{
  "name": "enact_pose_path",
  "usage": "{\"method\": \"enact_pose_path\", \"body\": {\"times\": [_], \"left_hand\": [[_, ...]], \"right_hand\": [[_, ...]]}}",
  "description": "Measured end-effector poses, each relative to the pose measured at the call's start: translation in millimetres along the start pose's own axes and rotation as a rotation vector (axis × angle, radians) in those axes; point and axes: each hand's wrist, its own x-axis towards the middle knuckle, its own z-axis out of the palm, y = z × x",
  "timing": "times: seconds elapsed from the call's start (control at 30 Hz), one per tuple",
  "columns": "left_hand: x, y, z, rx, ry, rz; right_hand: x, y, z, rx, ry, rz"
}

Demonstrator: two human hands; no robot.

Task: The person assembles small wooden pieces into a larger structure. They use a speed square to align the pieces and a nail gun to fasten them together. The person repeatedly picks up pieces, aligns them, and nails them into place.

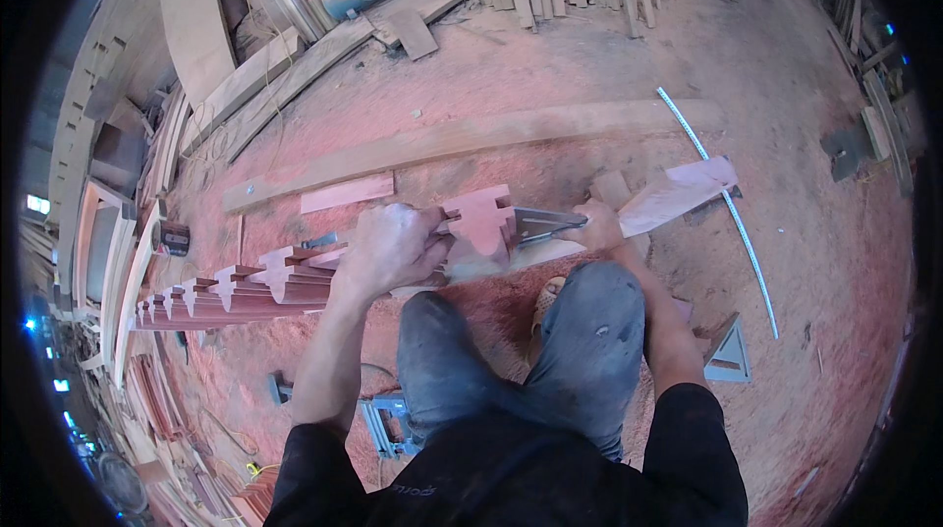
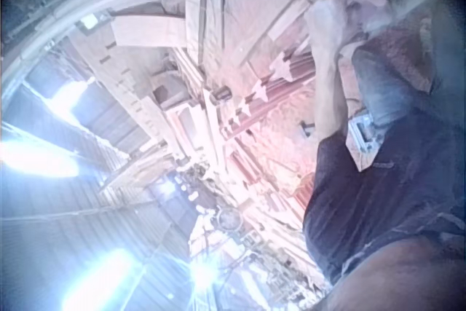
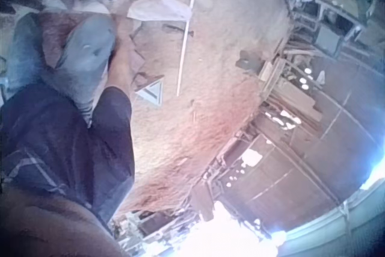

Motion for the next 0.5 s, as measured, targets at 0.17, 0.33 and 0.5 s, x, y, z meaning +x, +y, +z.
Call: {"method": "enact_pose_path", "body": {"times": [0.17,0.33,0.5], "left_hand": [[-3.5,5.4,-2.0,-0.065,0.050,0.025],[-4.8,6.7,-2.7,-0.065,0.019,-0.019],[-4.6,5.5,-6.4,-0.053,0.017,-0.020]], "right_hand": [[5.6,1.9,-3.9,-0.007,-0.081,0.009],[7.3,5.6,-2.4,-0.055,-0.060,-0.042],[7.4,10.2,-6.4,0.001,-0.075,-0.045]]}}
